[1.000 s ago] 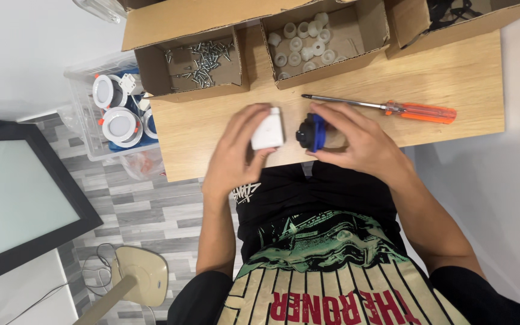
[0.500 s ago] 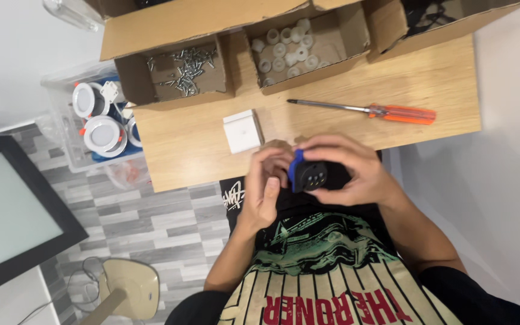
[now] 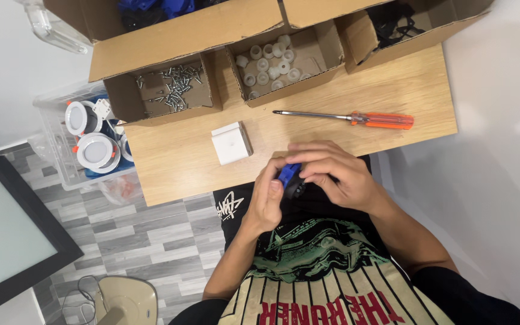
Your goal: The person assembles small white and blue electrical components on a wooden table. They use a screwdriver to tighten screws into the components, then separate the parts and place them into a cardboard box.
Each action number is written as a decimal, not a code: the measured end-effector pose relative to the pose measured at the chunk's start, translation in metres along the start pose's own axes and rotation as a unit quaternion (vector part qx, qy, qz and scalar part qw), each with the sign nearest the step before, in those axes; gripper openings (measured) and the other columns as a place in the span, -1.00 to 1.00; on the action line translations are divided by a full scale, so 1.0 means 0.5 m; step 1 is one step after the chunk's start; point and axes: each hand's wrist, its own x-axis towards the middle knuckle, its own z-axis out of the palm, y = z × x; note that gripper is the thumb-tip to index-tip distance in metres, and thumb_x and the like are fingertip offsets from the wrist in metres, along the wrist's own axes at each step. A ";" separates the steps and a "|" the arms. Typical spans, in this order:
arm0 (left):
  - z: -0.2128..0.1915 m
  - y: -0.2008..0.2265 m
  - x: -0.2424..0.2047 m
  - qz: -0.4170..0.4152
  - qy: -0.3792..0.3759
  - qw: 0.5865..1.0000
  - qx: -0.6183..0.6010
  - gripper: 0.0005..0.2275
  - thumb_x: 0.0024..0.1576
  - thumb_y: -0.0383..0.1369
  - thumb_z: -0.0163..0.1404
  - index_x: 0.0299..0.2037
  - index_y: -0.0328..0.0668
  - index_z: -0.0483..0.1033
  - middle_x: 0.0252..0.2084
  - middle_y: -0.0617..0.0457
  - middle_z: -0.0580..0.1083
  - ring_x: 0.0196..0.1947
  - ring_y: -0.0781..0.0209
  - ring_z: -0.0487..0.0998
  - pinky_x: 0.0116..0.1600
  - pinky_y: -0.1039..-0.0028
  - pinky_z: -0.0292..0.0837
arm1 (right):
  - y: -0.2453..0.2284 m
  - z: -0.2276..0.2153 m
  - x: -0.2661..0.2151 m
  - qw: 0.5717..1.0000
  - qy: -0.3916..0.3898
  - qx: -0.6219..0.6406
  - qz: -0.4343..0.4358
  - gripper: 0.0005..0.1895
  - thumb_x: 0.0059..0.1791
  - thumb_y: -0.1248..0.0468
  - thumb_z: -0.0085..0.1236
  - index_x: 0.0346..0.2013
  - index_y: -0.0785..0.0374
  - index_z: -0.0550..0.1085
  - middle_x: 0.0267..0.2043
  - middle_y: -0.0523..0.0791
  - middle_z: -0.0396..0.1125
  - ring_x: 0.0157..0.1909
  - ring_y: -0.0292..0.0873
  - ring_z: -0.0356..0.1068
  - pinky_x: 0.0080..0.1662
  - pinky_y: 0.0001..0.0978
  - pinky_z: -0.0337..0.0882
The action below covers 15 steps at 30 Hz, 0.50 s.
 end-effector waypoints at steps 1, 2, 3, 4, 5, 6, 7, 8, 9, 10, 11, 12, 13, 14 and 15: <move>0.002 0.000 -0.001 0.001 0.009 1.000 0.002 -0.37 0.40 0.10 -0.51 0.06 -0.31 0.49 -0.26 -0.14 0.45 -0.29 0.08 0.42 -0.18 0.29 0.39 | 0.005 0.000 -0.003 0.999 0.008 -0.028 -0.030 -0.91 0.13 0.39 0.18 -0.20 0.33 0.61 0.00 0.11 0.59 0.15 0.38 0.59 0.12 0.27 0.57; 0.002 0.002 -0.004 0.002 0.007 1.000 0.001 -0.37 0.40 0.10 -0.51 0.06 -0.31 0.49 -0.26 -0.14 0.45 -0.29 0.08 0.42 -0.18 0.29 0.39 | 0.002 -0.001 -0.010 0.999 0.009 -0.030 -0.030 -0.91 0.13 0.39 0.18 -0.20 0.33 0.61 0.00 0.11 0.59 0.15 0.38 0.59 0.12 0.27 0.57; 0.001 0.004 -0.007 -0.007 0.012 1.000 -0.002 -0.35 0.39 0.13 -0.52 0.10 -0.31 0.47 -0.24 -0.16 0.46 -0.27 0.07 0.43 -0.18 0.27 0.39 | -0.001 -0.002 -0.017 0.998 0.014 -0.041 -0.039 -0.93 0.10 0.38 0.23 -0.24 0.30 0.63 -0.02 0.08 0.60 0.12 0.35 0.60 0.10 0.24 0.59; 0.001 0.006 -0.011 -0.016 0.017 1.000 -0.006 -0.33 0.38 0.15 -0.52 0.14 -0.31 0.45 -0.23 -0.17 0.47 -0.25 0.07 0.43 -0.17 0.25 0.40 | -0.004 -0.003 -0.024 0.997 0.019 -0.052 -0.049 -0.94 0.07 0.37 0.28 -0.28 0.28 0.65 -0.05 0.06 0.60 0.08 0.32 0.61 0.08 0.22 0.60; -0.005 -0.023 -0.030 -0.015 0.017 1.000 -0.006 -0.33 0.38 0.15 -0.52 0.14 -0.31 0.45 -0.23 -0.17 0.47 -0.25 0.07 0.43 -0.17 0.25 0.40 | -0.007 -0.015 -0.032 0.997 0.019 -0.053 -0.049 -0.94 0.07 0.37 0.28 -0.28 0.28 0.65 -0.05 0.06 0.60 0.08 0.32 0.61 0.08 0.22 0.60; -0.012 -0.051 -0.048 -0.018 0.059 0.996 -0.064 -0.38 0.42 0.12 -0.51 0.19 -0.27 0.43 -0.14 -0.10 0.43 -0.19 0.12 0.41 -0.06 0.32 0.41 | -0.010 -0.027 -0.039 0.997 0.031 -0.043 -0.057 -0.90 0.08 0.31 0.26 -0.31 0.23 0.65 -0.11 0.01 0.60 -0.02 0.22 0.62 0.00 0.11 0.61; -0.018 -0.080 -0.066 -0.021 0.100 0.987 -0.122 -0.42 0.46 0.09 -0.49 0.24 -0.23 0.41 -0.05 -0.04 0.40 -0.12 0.18 0.39 0.05 0.38 0.42 | -0.013 -0.039 -0.046 0.997 0.042 -0.032 -0.064 -0.86 0.08 0.26 0.25 -0.35 0.18 0.64 -0.17 -0.04 0.59 -0.13 0.12 0.62 -0.08 0.01 0.62; -0.026 -0.081 -0.063 -0.020 0.099 0.987 -0.122 -0.42 0.46 0.09 -0.49 0.24 -0.23 0.41 -0.05 -0.04 0.40 -0.12 0.18 0.39 0.05 0.38 0.42 | 0.016 -0.083 -0.062 0.996 0.043 -0.034 -0.065 -0.86 0.08 0.26 0.25 -0.35 0.18 0.64 -0.17 -0.04 0.59 -0.13 0.12 0.62 -0.08 0.01 0.62; -0.033 -0.083 -0.061 -0.002 0.120 0.980 -0.159 -0.43 0.44 0.08 -0.47 0.28 -0.26 0.34 -0.04 -0.07 0.41 -0.18 0.20 0.43 -0.05 0.43 0.47 | 0.045 -0.128 -0.079 0.996 0.002 -0.018 -0.090 -0.88 0.07 0.24 0.26 -0.29 0.19 0.66 -0.14 0.02 0.58 -0.17 0.13 0.60 -0.13 0.05 0.59; -0.040 -0.084 -0.060 0.016 0.141 0.970 -0.196 -0.42 0.41 0.07 -0.45 0.33 -0.29 0.27 -0.03 -0.11 0.42 -0.23 0.22 0.48 -0.14 0.47 0.52 | 0.073 -0.171 -0.096 0.993 -0.038 -0.002 -0.114 -0.87 0.05 0.22 0.27 -0.24 0.19 0.68 -0.12 0.08 0.56 -0.21 0.13 0.58 -0.17 0.09 0.57; -0.041 -0.081 -0.067 0.016 0.140 0.970 -0.197 -0.42 0.41 0.07 -0.45 0.33 -0.29 0.27 -0.03 -0.11 0.42 -0.23 0.22 0.48 -0.14 0.47 0.52 | 0.068 -0.190 -0.089 0.993 -0.038 -0.003 -0.114 -0.87 0.05 0.22 0.27 -0.24 0.19 0.68 -0.12 0.08 0.56 -0.21 0.13 0.58 -0.17 0.09 0.57; -0.043 -0.078 -0.071 0.019 0.120 0.951 -0.284 -0.48 0.43 0.01 -0.24 0.37 -0.30 0.23 0.13 -0.13 0.40 -0.22 0.21 0.42 -0.19 0.45 0.42 | 0.065 -0.208 -0.079 0.991 0.032 -0.077 -0.102 -0.78 0.08 0.12 0.18 -0.31 0.20 0.57 -0.16 0.07 0.49 -0.26 0.08 0.55 -0.18 -0.01 0.52; -0.045 -0.074 -0.076 0.022 0.099 0.924 -0.369 -0.47 0.45 -0.04 -0.02 0.40 -0.31 0.19 0.29 -0.15 0.37 -0.20 0.21 0.37 -0.25 0.43 0.32 | 0.061 -0.226 -0.070 0.980 0.102 -0.148 -0.088 -0.66 0.11 0.02 0.09 -0.37 0.21 0.46 -0.21 0.07 0.42 -0.31 0.03 0.51 -0.18 -0.11 0.46; -0.047 -0.060 -0.071 0.023 0.098 0.924 -0.368 -0.47 0.45 -0.04 -0.02 0.40 -0.31 0.19 0.29 -0.15 0.37 -0.20 0.21 0.37 -0.25 0.43 0.32 | 0.057 -0.239 -0.045 0.979 0.103 -0.149 -0.090 -0.66 0.11 0.02 0.09 -0.37 0.21 0.46 -0.21 0.07 0.42 -0.31 0.03 0.51 -0.18 -0.11 0.46; -0.050 -0.047 -0.066 0.009 0.068 0.920 -0.386 -0.46 0.41 -0.08 0.05 0.39 -0.31 0.18 0.26 -0.24 0.36 -0.21 0.15 0.40 -0.24 0.44 0.35 | 0.053 -0.252 -0.020 0.959 0.149 -0.211 -0.118 -0.77 0.19 0.27 0.07 -0.33 0.32 0.44 -0.22 0.13 0.42 -0.30 0.15 0.52 -0.15 -0.04 0.42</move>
